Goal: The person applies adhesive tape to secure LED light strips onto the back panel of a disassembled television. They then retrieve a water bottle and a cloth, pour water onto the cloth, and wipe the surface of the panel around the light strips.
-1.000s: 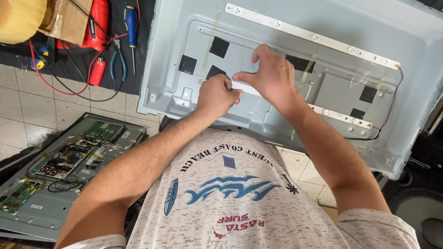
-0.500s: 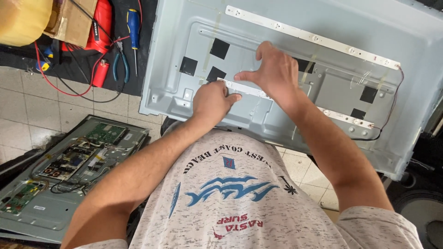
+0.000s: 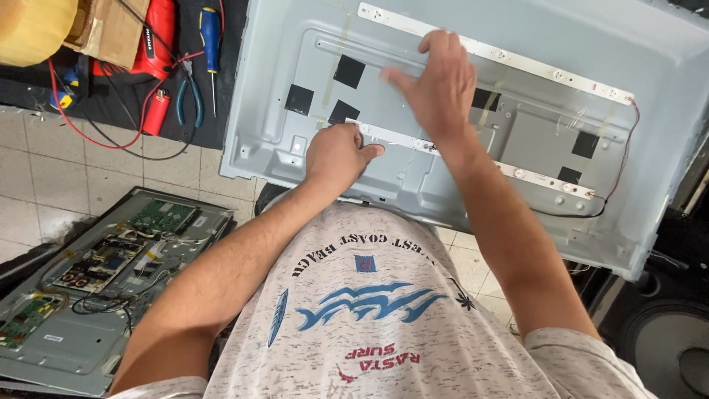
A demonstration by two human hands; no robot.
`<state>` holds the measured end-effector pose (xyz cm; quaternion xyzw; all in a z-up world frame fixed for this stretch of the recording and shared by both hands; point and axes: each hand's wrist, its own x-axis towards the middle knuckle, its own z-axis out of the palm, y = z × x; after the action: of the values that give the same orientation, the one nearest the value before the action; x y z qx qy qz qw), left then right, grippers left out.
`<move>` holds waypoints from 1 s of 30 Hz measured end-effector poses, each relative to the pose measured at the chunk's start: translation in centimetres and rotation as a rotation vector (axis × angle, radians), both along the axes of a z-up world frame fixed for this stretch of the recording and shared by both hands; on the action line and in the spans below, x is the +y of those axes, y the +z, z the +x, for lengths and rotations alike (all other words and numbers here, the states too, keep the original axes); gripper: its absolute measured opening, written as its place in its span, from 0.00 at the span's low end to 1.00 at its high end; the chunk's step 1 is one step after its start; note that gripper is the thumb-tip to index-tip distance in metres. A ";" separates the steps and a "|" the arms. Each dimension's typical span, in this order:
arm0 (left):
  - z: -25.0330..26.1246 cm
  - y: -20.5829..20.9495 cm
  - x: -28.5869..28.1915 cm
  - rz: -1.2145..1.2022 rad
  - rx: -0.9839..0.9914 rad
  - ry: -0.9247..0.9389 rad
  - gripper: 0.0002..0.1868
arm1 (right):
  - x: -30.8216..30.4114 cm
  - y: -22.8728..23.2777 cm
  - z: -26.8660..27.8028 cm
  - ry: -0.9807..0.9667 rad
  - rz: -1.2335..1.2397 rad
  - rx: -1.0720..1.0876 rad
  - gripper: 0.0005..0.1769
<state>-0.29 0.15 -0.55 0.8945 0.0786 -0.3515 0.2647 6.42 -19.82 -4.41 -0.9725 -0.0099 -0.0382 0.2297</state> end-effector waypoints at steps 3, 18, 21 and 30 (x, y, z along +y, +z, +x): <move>-0.2 0.3 0.1 -0.008 0.008 0.021 0.24 | 0.9 1.5 -2.0 0.037 0.022 0.066 0.38; -0.4 -0.2 0.4 -0.023 -0.008 -0.008 0.24 | -1.4 -0.7 -0.3 -0.066 -0.043 0.051 0.36; -0.4 -0.8 0.4 -0.033 -0.017 -0.023 0.25 | -1.0 0.1 -1.4 -0.053 -0.068 0.055 0.33; 0.0 -0.2 0.8 -0.080 0.016 -0.017 0.27 | -0.3 3.6 -4.5 0.114 -0.035 0.283 0.47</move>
<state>-0.29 0.91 -0.76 0.8810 0.0590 -0.3640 0.2963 1.96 -20.16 -0.82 -0.9699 -0.0331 0.1123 0.2136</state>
